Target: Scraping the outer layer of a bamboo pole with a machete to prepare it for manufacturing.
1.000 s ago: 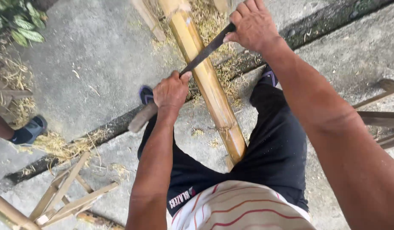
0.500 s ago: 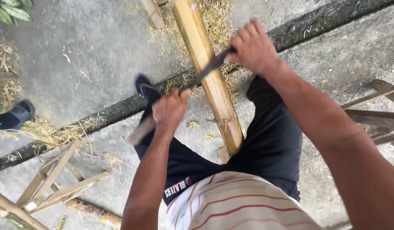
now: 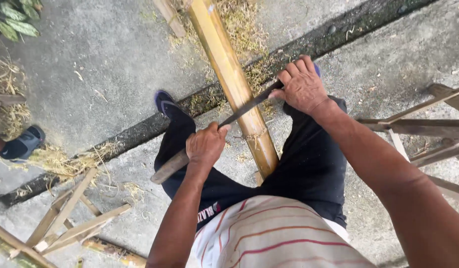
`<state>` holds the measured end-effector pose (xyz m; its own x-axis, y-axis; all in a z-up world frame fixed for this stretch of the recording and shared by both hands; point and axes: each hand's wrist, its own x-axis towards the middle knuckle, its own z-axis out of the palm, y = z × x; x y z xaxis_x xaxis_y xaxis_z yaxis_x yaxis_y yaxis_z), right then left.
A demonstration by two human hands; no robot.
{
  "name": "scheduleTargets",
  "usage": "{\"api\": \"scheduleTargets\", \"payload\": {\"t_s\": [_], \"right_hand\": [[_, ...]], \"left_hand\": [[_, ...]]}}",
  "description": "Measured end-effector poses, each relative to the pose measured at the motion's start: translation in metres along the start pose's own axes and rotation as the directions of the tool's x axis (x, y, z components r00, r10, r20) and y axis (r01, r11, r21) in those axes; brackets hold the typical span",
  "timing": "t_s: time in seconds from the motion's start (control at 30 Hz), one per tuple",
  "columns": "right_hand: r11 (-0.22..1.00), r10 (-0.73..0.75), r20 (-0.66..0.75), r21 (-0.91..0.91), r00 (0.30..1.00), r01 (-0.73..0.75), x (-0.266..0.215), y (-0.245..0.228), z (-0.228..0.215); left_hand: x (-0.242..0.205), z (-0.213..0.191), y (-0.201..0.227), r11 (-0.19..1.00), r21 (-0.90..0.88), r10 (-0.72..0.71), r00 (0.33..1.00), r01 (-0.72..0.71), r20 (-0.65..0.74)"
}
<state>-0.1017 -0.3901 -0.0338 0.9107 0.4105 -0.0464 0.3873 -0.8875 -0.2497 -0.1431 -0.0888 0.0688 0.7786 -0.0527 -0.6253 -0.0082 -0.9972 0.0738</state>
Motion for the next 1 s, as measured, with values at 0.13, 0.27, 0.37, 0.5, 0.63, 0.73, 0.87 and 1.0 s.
{"api": "scheduleTargets", "payload": {"t_s": [0.13, 0.27, 0.37, 0.5, 0.63, 0.73, 0.87, 1.0], "right_hand": [[0.997, -0.073, -0.039, -0.002, 0.997, 0.073, 0.009, 0.003, -0.010], [0.994, -0.093, -0.046, 0.053, 0.995, 0.095, 0.012, 0.004, -0.003], [0.996, -0.079, -0.009, 0.044, 0.997, 0.080, 0.038, 0.009, 0.008], [0.999, -0.042, 0.084, 0.014, 0.996, 0.041, 0.092, 0.004, 0.005], [0.999, -0.004, 0.022, -0.044, 1.000, 0.005, 0.076, 0.001, 0.005], [0.999, -0.001, 0.126, -0.040, 0.992, 0.006, 0.038, -0.013, -0.007], [0.998, -0.061, 0.130, -0.017, 0.990, 0.063, -0.017, -0.015, -0.006], [0.988, -0.152, 0.010, -0.030, 0.988, 0.153, 0.028, -0.002, -0.002]], "left_hand": [[0.006, 0.007, -0.018, 0.995, -0.007, 0.104, 0.994, -0.104, 0.027], [0.011, 0.017, -0.033, 0.980, -0.071, 0.193, 0.977, -0.188, 0.087], [0.006, -0.039, -0.009, 0.996, -0.025, 0.086, 0.987, -0.084, 0.134], [0.032, -0.063, -0.014, 0.995, 0.098, 0.025, 0.995, -0.034, 0.097], [0.030, -0.034, -0.022, 0.992, 0.102, 0.082, 0.993, -0.074, -0.080], [-0.004, -0.009, -0.016, 0.993, 0.090, 0.077, 0.997, -0.075, -0.027], [-0.027, 0.020, -0.009, 0.999, 0.007, 0.051, 0.993, -0.052, 0.106], [-0.007, 0.013, -0.018, 0.999, 0.006, 0.035, 0.993, -0.036, 0.114]]}}
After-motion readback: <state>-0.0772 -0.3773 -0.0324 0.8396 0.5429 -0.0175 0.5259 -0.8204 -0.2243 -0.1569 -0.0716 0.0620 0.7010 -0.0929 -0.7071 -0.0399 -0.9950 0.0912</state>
